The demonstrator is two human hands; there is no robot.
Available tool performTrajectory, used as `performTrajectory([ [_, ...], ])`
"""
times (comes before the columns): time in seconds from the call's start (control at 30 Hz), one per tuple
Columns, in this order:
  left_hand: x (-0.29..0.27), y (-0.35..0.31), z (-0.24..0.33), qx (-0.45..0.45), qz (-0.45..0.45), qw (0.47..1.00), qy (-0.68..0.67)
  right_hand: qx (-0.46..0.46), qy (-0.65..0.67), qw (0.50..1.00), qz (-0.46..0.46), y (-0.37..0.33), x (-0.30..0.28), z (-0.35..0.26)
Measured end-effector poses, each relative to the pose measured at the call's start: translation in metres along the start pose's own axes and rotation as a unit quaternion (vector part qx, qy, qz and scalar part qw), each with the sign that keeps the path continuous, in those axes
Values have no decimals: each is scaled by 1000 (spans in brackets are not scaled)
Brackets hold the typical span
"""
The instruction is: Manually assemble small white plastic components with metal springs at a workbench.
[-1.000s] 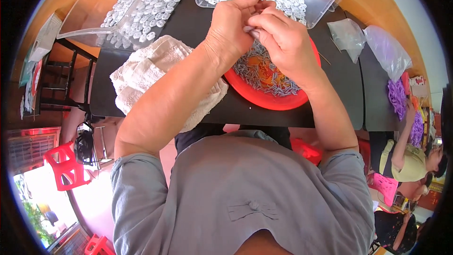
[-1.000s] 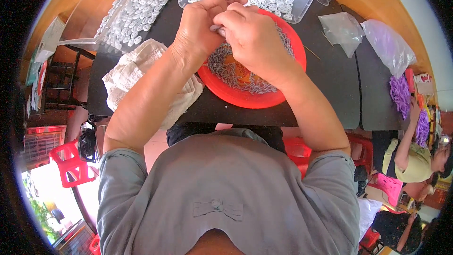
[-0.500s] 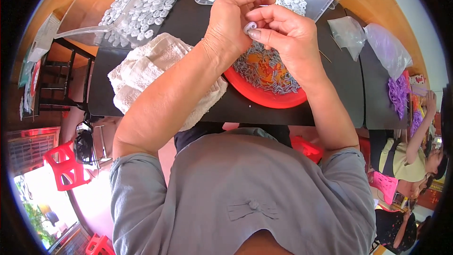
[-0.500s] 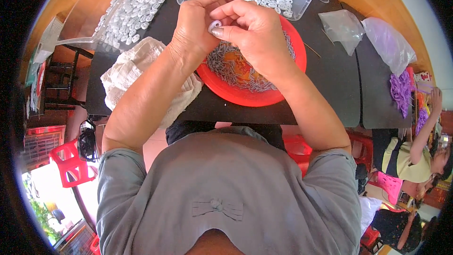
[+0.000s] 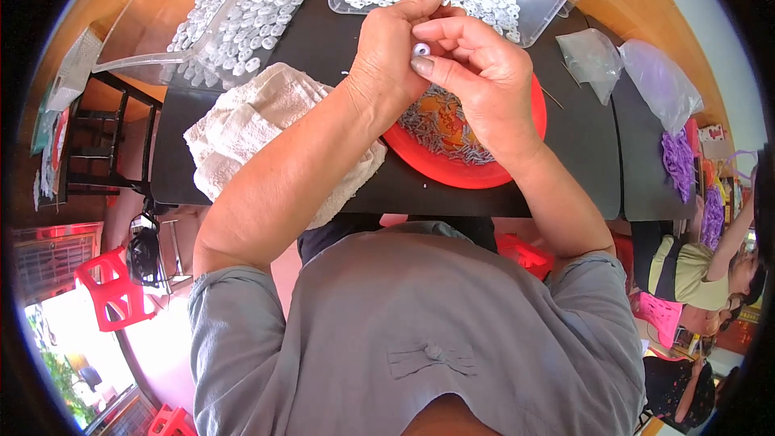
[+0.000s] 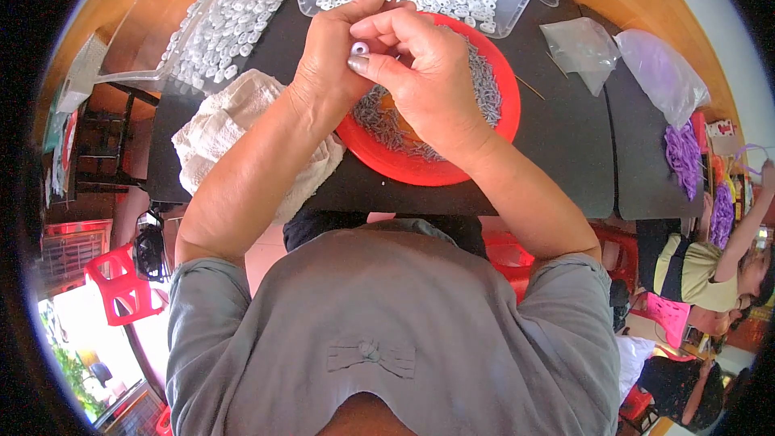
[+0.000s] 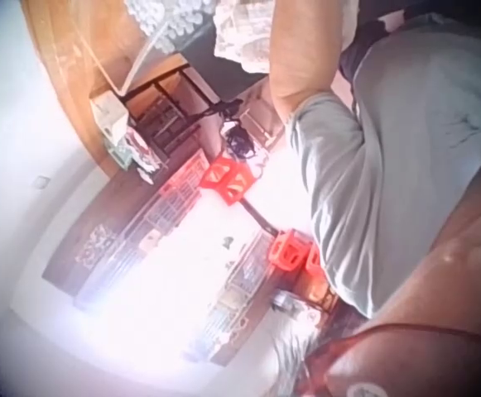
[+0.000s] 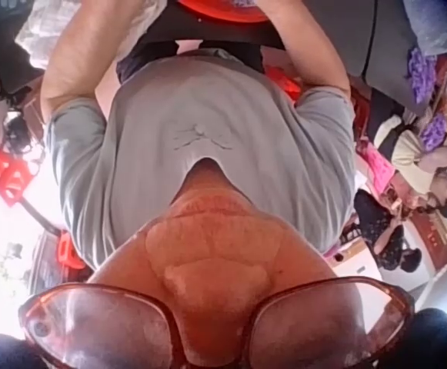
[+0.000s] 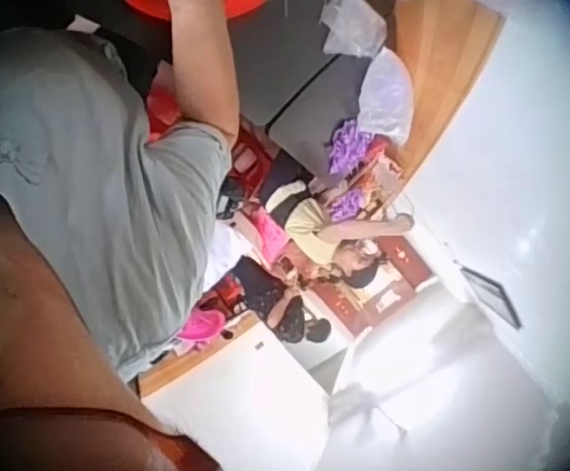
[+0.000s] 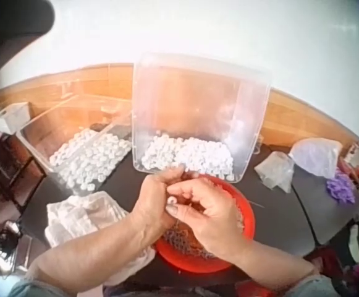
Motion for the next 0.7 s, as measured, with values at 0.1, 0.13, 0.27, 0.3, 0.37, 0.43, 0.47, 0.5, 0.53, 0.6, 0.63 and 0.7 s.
performTrajectory([
  [0.1, 1, 1, -3, -7, 13, 999, -28, 48, 23, 999, -10, -3, 0, 4],
  [0.13, 3, -1, -1, 3, 18, 1000, -22, 47, 22, 999, -8, -3, -2, 4],
  [0.27, 8, -7, 16, 159, 16, 975, 152, 34, -13, 999, 34, 7, -25, -7],
  [0.3, 9, -8, 16, 157, 15, 976, 152, 52, 5, 997, 61, 12, -36, -6],
  [0.37, 15, -7, 14, 129, -17, 984, 122, 56, -24, 994, 88, 21, -56, 6],
  [0.43, 16, -6, 10, 116, -28, 985, 128, 78, 6, 994, 77, 25, -64, 16],
  [0.47, 18, -8, 9, 121, -32, 981, 146, 81, 9, 993, 79, 25, -65, 17],
  [0.5, 20, -9, 8, 127, -35, 978, 164, 82, 8, 993, 83, 26, -67, 17],
  [0.53, 20, -9, 7, 125, -36, 978, 165, 80, 2, 994, 79, 26, -68, 17],
  [0.6, 21, -9, 7, 132, -44, 976, 169, 78, -5, 994, 77, 27, -69, 17],
  [0.63, 22, -10, 6, 131, -44, 976, 170, 78, -5, 994, 72, 27, -69, 17],
  [0.7, 23, -10, 6, 137, -47, 973, 181, 79, -5, 995, 67, 26, -69, 17],
])
Point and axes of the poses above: each hand's wrist, its own y-axis towards the middle knuckle, its own x-axis out of the palm, z = x × y, the point moved 6 cm from there along y, towards the middle knuckle, and after that the axes turned 11 degrees about -y, right-handed, at the moved point
